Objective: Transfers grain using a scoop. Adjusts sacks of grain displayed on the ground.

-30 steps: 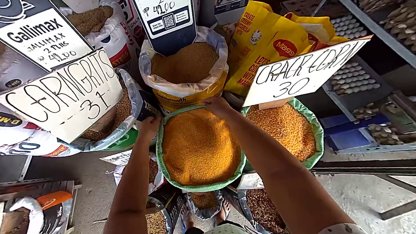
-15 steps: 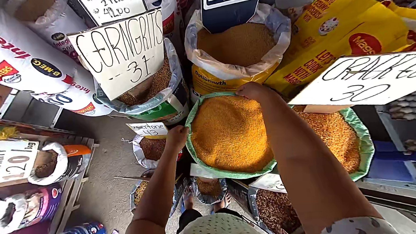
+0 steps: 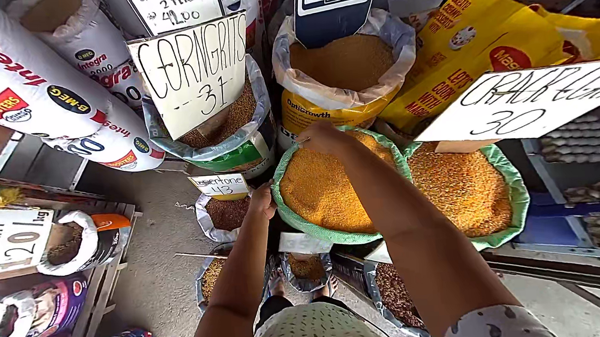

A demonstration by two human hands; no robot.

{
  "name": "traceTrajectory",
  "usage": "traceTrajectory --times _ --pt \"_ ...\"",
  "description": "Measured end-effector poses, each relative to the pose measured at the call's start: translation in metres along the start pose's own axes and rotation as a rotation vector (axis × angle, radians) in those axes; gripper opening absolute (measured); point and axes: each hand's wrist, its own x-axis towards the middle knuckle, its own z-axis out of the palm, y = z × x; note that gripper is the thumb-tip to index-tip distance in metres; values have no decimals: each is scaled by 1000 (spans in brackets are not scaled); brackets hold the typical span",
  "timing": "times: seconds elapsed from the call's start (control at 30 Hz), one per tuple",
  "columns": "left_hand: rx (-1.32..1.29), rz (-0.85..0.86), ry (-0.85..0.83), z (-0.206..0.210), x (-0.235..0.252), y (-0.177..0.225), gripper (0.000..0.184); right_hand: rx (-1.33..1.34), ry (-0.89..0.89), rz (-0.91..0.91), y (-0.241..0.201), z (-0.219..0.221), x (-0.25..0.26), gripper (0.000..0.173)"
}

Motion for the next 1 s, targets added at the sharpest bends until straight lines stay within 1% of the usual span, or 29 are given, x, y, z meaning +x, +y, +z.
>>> traceTrajectory --times 0.07,0.1,0.2,0.3,0.33,0.4,0.47,0.53,0.57,0.63,0.67,0.7,0.77,0.8,0.87,0.9,0.93,0.97,1.0 --pt "17 8 34 3 -1 0 31 -44 -77 7 -15 14 13 30" --pt "35 22 59 4 -1 -1 31 -48 -86 33 -20 19 18 28" --pt "202 145 179 10 4 -12 36 -99 -75 138 -31 28 29 27" --pt "360 245 264 9 8 -22 48 -147 -60 266 -44 38 38 30" --pt "411 269 261 7 7 -24 51 -149 -37 306 -49 41 39 29" --pt "477 333 208 2 3 -29 48 -139 48 362 -66 42 34 25" --pt "462 381 117 -4 -4 -32 41 -55 215 309 -75 42 20 23" --pt "431 370 5 -15 -12 -33 37 112 366 220 -86 46 -11 24" --pt "433 350 -51 -21 -17 -32 39 202 432 177 -91 51 -34 24" --pt "443 299 -117 -30 -27 -29 44 427 569 133 -100 74 -91 23" --pt "419 264 -125 -31 -31 -25 45 573 625 151 -106 90 -122 23" --pt "389 232 -123 -31 -35 -23 45 757 651 208 -112 109 -152 22" --pt "376 180 -118 -30 -39 -23 44 1140 609 448 -118 146 -199 18" --pt "391 165 -110 -29 -39 -25 41 1260 567 581 -118 162 -216 18" --pt "478 176 -105 -29 -39 -25 41 1361 510 778 -114 190 -245 20" --pt "570 223 -113 -29 -41 -18 43 1382 499 843 -112 201 -258 21" --pt "703 312 -117 -27 -46 -3 44 1396 498 891 -110 209 -269 21" --pt "864 446 -103 -24 -54 19 44 1393 498 925 -108 214 -279 22" --pt "1012 635 -76 -20 -62 46 42 1386 503 936 -105 217 -289 23"
